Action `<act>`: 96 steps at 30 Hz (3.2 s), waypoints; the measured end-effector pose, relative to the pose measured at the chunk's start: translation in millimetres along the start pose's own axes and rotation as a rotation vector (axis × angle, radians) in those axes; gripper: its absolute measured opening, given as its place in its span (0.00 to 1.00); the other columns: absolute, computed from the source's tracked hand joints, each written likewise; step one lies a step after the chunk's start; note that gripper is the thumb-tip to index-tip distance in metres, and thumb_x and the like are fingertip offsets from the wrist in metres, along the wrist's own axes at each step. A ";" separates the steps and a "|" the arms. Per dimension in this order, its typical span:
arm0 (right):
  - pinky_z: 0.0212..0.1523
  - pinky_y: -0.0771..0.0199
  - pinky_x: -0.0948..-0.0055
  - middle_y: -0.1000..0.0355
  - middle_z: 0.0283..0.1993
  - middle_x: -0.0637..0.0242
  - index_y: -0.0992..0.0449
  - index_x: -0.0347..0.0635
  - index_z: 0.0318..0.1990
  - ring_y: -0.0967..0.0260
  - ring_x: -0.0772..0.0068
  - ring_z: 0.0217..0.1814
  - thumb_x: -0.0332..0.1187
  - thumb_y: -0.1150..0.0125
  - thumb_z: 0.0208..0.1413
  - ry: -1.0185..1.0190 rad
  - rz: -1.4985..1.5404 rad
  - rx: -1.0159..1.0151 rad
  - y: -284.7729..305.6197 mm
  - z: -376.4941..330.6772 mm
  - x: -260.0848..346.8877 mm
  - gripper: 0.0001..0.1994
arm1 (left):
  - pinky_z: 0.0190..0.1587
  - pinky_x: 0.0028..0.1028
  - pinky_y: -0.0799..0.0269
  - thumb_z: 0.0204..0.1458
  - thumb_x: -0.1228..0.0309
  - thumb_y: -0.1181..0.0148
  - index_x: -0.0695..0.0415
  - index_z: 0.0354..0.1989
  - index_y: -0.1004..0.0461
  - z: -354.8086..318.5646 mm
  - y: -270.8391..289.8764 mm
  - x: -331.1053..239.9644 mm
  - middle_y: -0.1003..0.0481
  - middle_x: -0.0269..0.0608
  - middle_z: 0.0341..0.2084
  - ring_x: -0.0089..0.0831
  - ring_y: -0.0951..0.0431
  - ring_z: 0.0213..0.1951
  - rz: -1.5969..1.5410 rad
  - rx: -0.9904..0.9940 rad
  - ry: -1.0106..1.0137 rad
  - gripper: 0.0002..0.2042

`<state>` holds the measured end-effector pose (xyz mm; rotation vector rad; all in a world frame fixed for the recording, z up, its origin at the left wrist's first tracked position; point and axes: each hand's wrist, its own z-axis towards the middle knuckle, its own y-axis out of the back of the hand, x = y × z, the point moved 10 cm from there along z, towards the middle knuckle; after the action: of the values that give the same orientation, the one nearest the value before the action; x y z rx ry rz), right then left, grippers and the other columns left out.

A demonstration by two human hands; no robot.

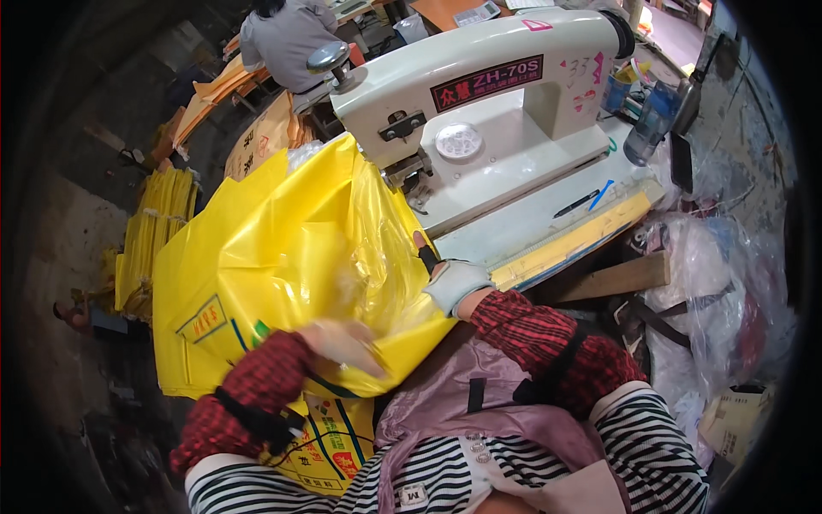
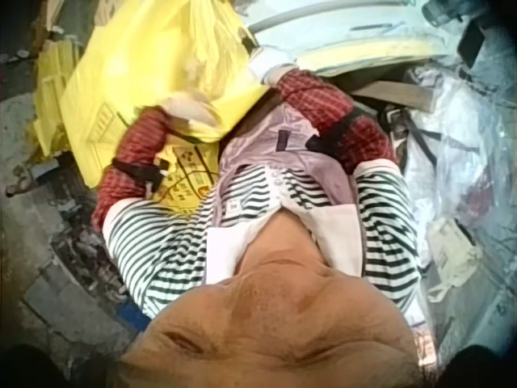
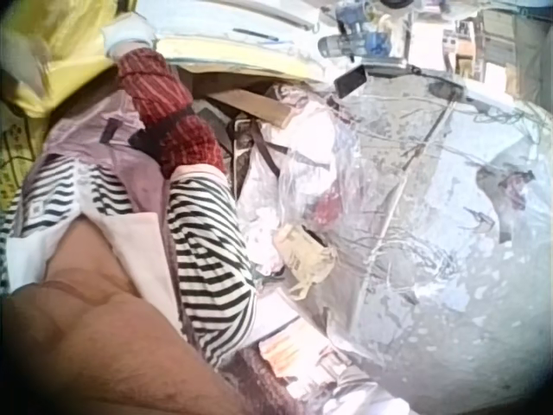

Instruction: The recorder is folding and preparing yellow plastic woven bags at a sewing station.

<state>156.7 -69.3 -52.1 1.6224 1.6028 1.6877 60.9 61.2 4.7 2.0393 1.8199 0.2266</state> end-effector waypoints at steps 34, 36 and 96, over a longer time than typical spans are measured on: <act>0.36 0.28 0.56 0.25 0.37 0.50 0.65 0.46 0.67 0.26 0.51 0.35 0.40 0.55 0.52 -0.124 0.138 -0.037 -54.5 43.7 -18.3 0.38 | 0.28 0.40 0.28 0.36 0.67 0.41 0.57 0.21 0.22 -88.1 43.5 -169.2 0.24 0.47 0.19 0.46 0.22 0.26 0.523 -0.238 -0.644 0.07; 0.40 0.28 0.56 0.25 0.41 0.51 0.74 0.51 0.69 0.26 0.51 0.39 0.41 0.57 0.54 -0.114 0.107 0.042 -55.3 58.8 2.6 0.40 | 0.26 0.40 0.29 0.36 0.62 0.39 0.55 0.19 0.23 -122.0 92.2 -133.3 0.26 0.47 0.16 0.44 0.24 0.23 0.632 -0.302 -0.283 0.09; 0.31 0.27 0.62 0.28 0.33 0.59 0.32 0.69 0.56 0.27 0.58 0.33 0.30 0.54 0.54 0.432 -0.221 0.183 -67.5 -57.0 -1.4 0.23 | 0.58 0.48 0.43 0.37 0.63 0.38 0.59 0.50 0.31 9.0 68.7 12.6 0.37 0.51 0.53 0.47 0.38 0.55 0.108 -0.943 0.075 0.27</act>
<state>79.0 -75.9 -93.7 1.1446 2.1042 1.9051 129.0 66.7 21.9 1.4371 1.2459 0.9850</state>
